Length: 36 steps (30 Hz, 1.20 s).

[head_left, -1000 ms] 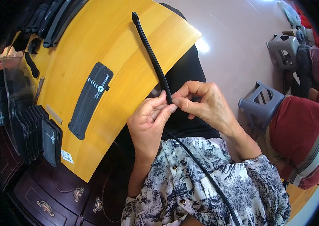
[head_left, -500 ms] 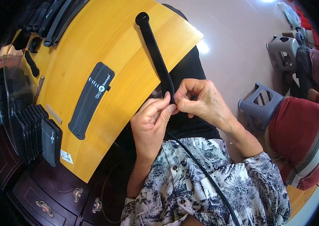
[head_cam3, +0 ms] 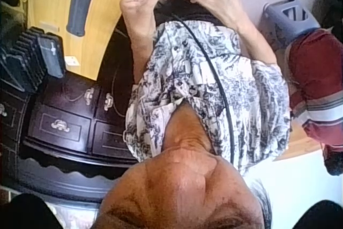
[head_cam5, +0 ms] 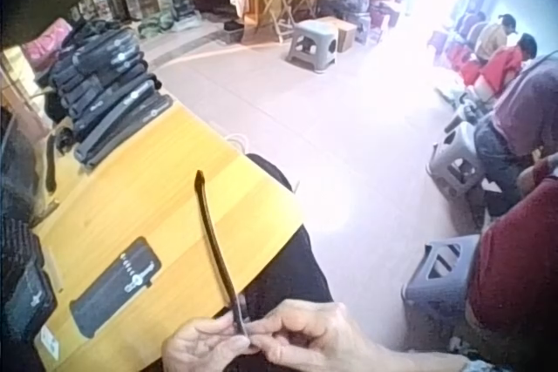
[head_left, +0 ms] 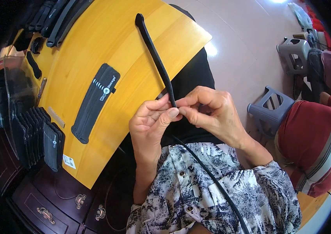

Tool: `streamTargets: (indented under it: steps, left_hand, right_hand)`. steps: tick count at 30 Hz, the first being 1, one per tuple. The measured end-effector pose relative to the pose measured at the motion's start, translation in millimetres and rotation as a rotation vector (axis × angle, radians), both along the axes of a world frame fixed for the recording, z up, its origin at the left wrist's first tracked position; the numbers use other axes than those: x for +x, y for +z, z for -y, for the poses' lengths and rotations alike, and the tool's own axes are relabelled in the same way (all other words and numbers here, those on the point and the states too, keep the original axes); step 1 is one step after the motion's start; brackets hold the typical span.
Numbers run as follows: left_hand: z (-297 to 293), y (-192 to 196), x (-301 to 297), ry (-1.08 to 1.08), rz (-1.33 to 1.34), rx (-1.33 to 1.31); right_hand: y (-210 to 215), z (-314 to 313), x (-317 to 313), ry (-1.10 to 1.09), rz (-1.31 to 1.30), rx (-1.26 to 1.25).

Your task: Inspecting and sorting black straps at a manufacturing workstation.

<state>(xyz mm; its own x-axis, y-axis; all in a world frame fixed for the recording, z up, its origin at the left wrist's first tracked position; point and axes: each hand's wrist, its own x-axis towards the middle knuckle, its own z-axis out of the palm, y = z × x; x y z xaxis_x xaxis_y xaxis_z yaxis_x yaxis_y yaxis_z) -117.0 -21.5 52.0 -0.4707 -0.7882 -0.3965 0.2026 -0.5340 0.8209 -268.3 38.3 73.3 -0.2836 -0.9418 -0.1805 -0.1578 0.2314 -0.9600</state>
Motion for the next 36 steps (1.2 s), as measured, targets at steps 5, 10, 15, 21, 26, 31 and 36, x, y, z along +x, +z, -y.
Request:
streamTargets:
  steps: [5,10,15,21,26,31,36]
  left_hand:
    - [0.9,-0.3,2.9,0.003,-0.063,0.047]
    - [-3.5,5.5,-0.5,0.034,-0.083,-0.002]
    - [-10.1,21.3,-7.9,0.082,0.012,-0.124]
    - [-10.3,28.7,-6.9,0.099,0.063,-0.265]
    - [-8.7,25.7,-6.2,0.129,0.089,-0.359]
    - [-6.5,22.7,0.6,0.099,0.096,-0.357]
    - [-9.0,14.3,1.3,0.137,0.105,-0.305]
  right_hand:
    - [4.9,-2.1,5.7,0.019,-0.194,-0.095]
    - [5.2,-0.1,4.9,0.041,-0.577,-0.345]
    - [-1.7,6.2,4.8,-0.015,-0.616,-0.466]
    - [-0.8,14.8,-2.8,0.049,-0.495,-0.496]
    - [1.9,20.3,-4.2,0.087,-0.452,-0.446]
    - [-1.2,22.4,-2.9,0.113,-0.29,-0.383]
    - [-1.2,26.0,3.3,0.125,-0.396,-0.434]
